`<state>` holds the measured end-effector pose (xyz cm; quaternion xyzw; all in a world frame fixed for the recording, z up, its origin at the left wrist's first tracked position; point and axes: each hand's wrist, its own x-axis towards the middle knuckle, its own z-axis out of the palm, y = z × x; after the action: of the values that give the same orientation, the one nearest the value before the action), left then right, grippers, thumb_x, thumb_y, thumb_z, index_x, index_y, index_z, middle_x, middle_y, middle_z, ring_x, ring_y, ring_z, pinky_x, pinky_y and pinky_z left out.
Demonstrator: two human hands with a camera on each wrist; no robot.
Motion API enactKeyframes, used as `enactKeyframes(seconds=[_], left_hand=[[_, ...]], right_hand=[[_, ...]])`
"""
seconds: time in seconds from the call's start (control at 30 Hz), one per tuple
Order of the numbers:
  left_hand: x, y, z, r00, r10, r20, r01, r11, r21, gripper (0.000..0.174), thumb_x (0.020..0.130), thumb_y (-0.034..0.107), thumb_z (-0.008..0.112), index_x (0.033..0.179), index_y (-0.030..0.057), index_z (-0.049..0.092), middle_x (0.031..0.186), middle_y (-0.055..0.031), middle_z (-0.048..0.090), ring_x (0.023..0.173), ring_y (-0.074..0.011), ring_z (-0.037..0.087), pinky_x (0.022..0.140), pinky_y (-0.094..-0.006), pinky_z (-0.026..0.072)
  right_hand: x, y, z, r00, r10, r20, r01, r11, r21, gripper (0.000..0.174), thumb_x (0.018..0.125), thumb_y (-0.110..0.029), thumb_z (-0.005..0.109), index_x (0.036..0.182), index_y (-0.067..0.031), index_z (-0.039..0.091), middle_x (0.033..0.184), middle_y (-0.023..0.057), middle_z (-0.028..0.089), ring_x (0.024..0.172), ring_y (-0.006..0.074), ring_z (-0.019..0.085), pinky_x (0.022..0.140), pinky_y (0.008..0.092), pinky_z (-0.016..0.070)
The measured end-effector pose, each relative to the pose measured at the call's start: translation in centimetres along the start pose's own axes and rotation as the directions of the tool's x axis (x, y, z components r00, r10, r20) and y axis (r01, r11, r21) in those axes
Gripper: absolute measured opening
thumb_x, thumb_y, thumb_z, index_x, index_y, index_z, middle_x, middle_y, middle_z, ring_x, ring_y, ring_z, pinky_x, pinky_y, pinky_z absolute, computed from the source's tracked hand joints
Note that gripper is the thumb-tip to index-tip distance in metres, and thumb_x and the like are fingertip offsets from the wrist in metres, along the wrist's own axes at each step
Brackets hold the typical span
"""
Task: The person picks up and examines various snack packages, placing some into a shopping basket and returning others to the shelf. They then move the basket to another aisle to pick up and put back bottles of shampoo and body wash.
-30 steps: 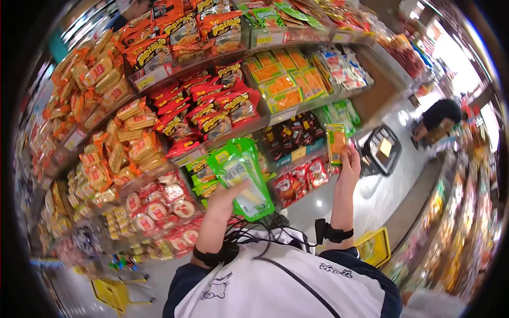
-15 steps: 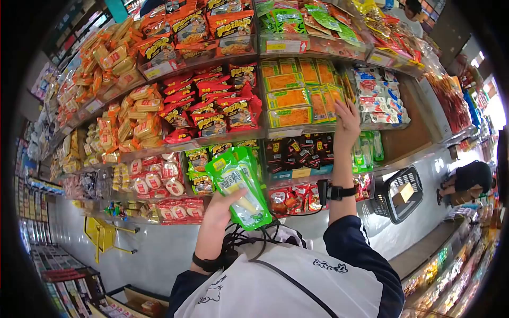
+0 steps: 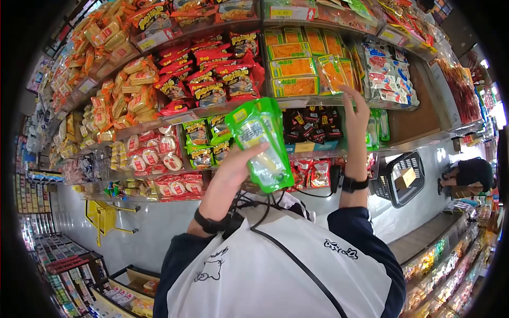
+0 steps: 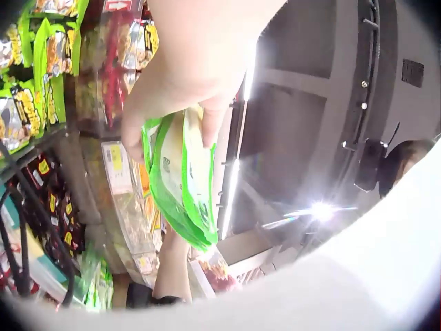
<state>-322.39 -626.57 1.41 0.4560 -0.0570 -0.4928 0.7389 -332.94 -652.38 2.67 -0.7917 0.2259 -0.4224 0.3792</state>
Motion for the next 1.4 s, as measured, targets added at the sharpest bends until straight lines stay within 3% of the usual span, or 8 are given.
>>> enactKeyframes(seconds=[0.1,0.2,0.5,0.6,0.77,1.13,1.27,1.4], left_hand=[[1.8,-0.6,0.7,0.991,-0.115,0.066,0.113,0.993,0.028,0.034,0.074,0.005,0.063,0.106,0.0030,0.051,0.099,-0.0070,0.059,0.088,-0.0190,0.058,0.078,-0.0337,0.0466],[3.7,-2.3,2.0,0.972,-0.165,0.169,0.155,0.985,0.069,0.035,0.074,0.004,0.064,0.106,0.0027,0.052,0.099,-0.0072,0.059,0.088,-0.0190,0.058,0.078,-0.0332,0.0467],[5.8,-6.5,5.7,0.936,-0.191,0.295,0.161,0.979,0.121,0.037,0.076,0.009,0.063,0.109,0.0056,0.048,0.101,-0.0052,0.056,0.091,-0.0159,0.055,0.077,-0.0304,0.0456],[6.5,-7.8,5.5,0.929,-0.166,0.331,0.108,0.977,0.186,0.047,0.076,0.007,0.061,0.117,0.0061,0.039,0.108,-0.0062,0.052,0.100,-0.0158,0.050,0.084,-0.0301,0.0415],[7.8,-9.8,8.0,0.866,-0.225,0.447,0.148,0.968,0.201,0.065,0.072,0.000,0.061,0.126,0.0076,0.026,0.118,-0.0075,0.043,0.109,-0.0181,0.044,0.091,-0.0310,0.0371],[18.7,-21.8,18.5,0.876,-0.329,0.352,0.305,0.944,0.125,0.061,0.070,-0.002,0.064,0.121,0.0048,0.033,0.113,-0.0095,0.048,0.104,-0.0207,0.049,0.087,-0.0340,0.0420],[21.5,-25.2,18.6,0.893,-0.371,0.254,0.370,0.927,0.053,0.053,0.073,-0.004,0.061,0.119,0.0070,0.037,0.109,-0.0083,0.051,0.098,-0.0210,0.053,0.084,-0.0371,0.0453],[22.3,-26.0,18.6,0.930,-0.351,0.111,0.351,0.936,0.019,0.046,0.071,-0.006,0.061,0.112,0.0056,0.042,0.101,-0.0075,0.055,0.091,-0.0203,0.056,0.080,-0.0342,0.0469]], right_hand=[[-4.5,-1.6,0.3,0.947,0.143,0.289,-0.225,0.935,0.274,0.013,0.083,-0.008,0.049,0.086,0.0009,0.058,0.078,0.0047,0.059,0.072,0.0098,0.054,0.064,0.0226,0.0427],[-8.5,-3.5,0.6,0.832,0.217,0.510,-0.311,0.944,0.106,0.027,0.076,-0.015,0.063,0.094,0.0004,0.052,0.079,0.0085,0.057,0.069,0.0124,0.054,0.060,0.0260,0.0448],[-12.2,-2.3,-0.2,0.880,0.441,0.173,-0.434,0.897,-0.078,0.058,0.053,-0.023,0.080,0.096,0.0006,0.049,0.090,0.0146,0.053,0.080,0.0244,0.052,0.070,0.0315,0.0433],[-13.1,-2.5,-0.5,0.894,0.441,0.074,-0.419,0.883,-0.210,0.052,0.057,-0.010,0.078,0.099,-0.0009,0.049,0.083,0.0045,0.053,0.075,0.0105,0.049,0.065,0.0230,0.0414],[-13.6,0.9,-4.9,0.741,0.626,0.243,-0.672,0.690,0.269,0.033,0.067,-0.001,0.068,0.097,0.0021,0.053,0.087,0.0016,0.058,0.079,0.0078,0.054,0.069,0.0214,0.0419],[-7.1,21.6,-20.7,0.485,0.586,0.649,-0.868,0.413,0.276,0.028,0.071,-0.004,0.065,0.097,0.0027,0.059,0.083,0.0040,0.062,0.068,0.0078,0.056,0.062,0.0215,0.0443],[-4.5,27.0,-22.6,0.438,0.704,0.559,-0.899,0.334,0.284,0.021,0.074,-0.009,0.063,0.091,0.0036,0.060,0.078,0.0056,0.061,0.067,0.0088,0.056,0.062,0.0220,0.0447],[-3.6,32.4,-20.7,0.549,0.665,0.507,-0.833,0.383,0.400,0.030,0.075,-0.018,0.062,0.095,0.0042,0.058,0.082,0.0065,0.061,0.069,0.0101,0.056,0.062,0.0216,0.0437]])
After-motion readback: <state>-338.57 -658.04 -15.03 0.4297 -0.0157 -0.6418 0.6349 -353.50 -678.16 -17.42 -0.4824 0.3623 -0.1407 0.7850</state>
